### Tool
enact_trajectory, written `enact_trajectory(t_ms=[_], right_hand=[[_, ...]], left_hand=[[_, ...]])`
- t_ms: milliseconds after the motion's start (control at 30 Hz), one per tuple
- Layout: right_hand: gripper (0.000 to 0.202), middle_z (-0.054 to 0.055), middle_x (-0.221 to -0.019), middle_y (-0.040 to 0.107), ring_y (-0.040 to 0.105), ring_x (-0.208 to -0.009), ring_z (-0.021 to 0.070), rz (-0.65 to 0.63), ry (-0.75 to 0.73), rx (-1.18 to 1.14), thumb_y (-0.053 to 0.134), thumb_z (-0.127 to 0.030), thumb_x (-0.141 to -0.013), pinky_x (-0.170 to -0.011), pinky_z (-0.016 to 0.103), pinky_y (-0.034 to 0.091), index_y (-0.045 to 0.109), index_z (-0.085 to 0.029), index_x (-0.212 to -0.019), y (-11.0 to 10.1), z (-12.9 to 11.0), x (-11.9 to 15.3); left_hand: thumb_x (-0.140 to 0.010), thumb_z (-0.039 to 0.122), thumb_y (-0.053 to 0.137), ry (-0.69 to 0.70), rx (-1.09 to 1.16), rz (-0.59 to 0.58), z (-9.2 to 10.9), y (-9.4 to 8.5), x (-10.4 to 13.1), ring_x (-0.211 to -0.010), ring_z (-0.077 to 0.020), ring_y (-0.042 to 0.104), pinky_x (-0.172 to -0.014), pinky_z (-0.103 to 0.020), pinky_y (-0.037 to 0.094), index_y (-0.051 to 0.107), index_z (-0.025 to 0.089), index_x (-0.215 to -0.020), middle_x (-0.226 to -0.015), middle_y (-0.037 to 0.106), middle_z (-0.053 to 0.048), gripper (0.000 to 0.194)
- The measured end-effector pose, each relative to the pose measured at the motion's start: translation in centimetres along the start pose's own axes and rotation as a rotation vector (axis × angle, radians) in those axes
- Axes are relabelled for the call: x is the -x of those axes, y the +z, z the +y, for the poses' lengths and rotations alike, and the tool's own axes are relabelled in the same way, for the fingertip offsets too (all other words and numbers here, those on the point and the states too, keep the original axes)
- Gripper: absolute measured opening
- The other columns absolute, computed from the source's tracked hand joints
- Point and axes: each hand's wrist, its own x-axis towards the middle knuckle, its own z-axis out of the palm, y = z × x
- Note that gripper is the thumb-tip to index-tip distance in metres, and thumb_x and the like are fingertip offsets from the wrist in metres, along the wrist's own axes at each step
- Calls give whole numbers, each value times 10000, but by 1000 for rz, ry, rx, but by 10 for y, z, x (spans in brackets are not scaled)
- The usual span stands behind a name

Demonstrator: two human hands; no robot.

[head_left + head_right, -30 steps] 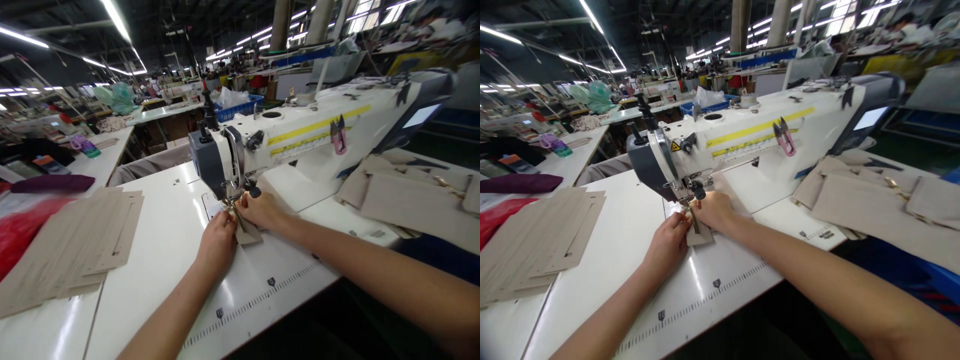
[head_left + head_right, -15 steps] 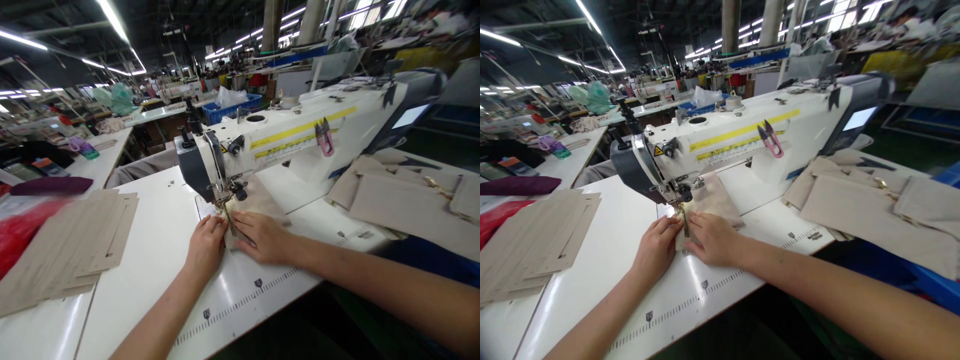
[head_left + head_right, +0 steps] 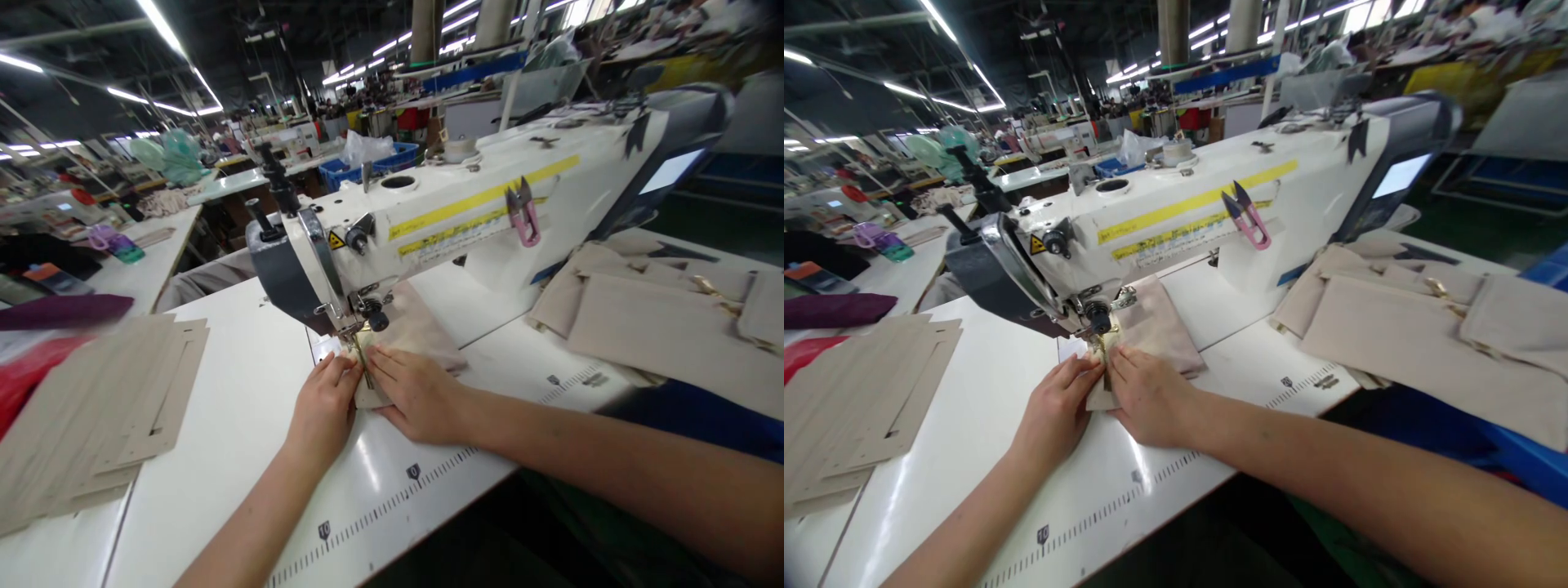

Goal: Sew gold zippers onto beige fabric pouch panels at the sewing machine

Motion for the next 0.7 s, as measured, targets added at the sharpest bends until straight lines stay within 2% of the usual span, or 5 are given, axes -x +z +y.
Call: enact_trajectory(t_ms=[167, 367, 433, 533, 700], right_hand=[[507, 308, -1274, 465, 435, -1219, 337, -8, -8, 45, 485, -222, -806, -1033, 454, 354, 485, 98, -1200, 4, 7, -8], [371, 230, -1192, 557, 509, -1142, 298, 5, -41, 69, 489, -193, -825, -973, 431, 413, 568, 0, -1131, 2, 11, -11], [276, 190, -1115, 613, 571, -1049, 257, -15, -29, 34, 447, -141, -859, -906, 394, 450, 620, -51, -1055, -5, 10, -12], [221, 109, -905, 688, 629, -837, 200, -112, 128, -58, 463, -154, -887, -761, 317, 469, 680, -115, -885, -23, 12, -21], [192, 52, -737, 697, 623, -692, 151, -227, 235, -129, 551, -199, -861, -613, 227, 427, 708, -135, -773, -53, 17, -45]], left_hand=[[-764, 28, 409, -21, -13, -4, -4, 4, -4, -896, -250, 590, -760, -409, 559, 587, 129, -1046, -930, 609, -123, 349], [-777, 55, 415, -81, 62, -52, -7, 1, -1, -979, -238, 579, -826, -400, 538, 578, 155, -1105, -1018, 595, -119, 380], [-794, 59, 404, -87, 127, -65, -5, -6, 1, -1016, -218, 575, -861, -371, 519, 573, 164, -1108, -1057, 598, -106, 371], [-803, 114, 476, -126, 136, -107, -2, -16, -2, -974, -208, 595, -858, -367, 498, 568, 170, -1068, -1034, 623, -78, 287], [-837, 285, 568, -243, -92, -80, 0, -19, -12, -692, -190, 604, -619, -306, 488, 613, 165, -844, -829, 643, -44, 129]])
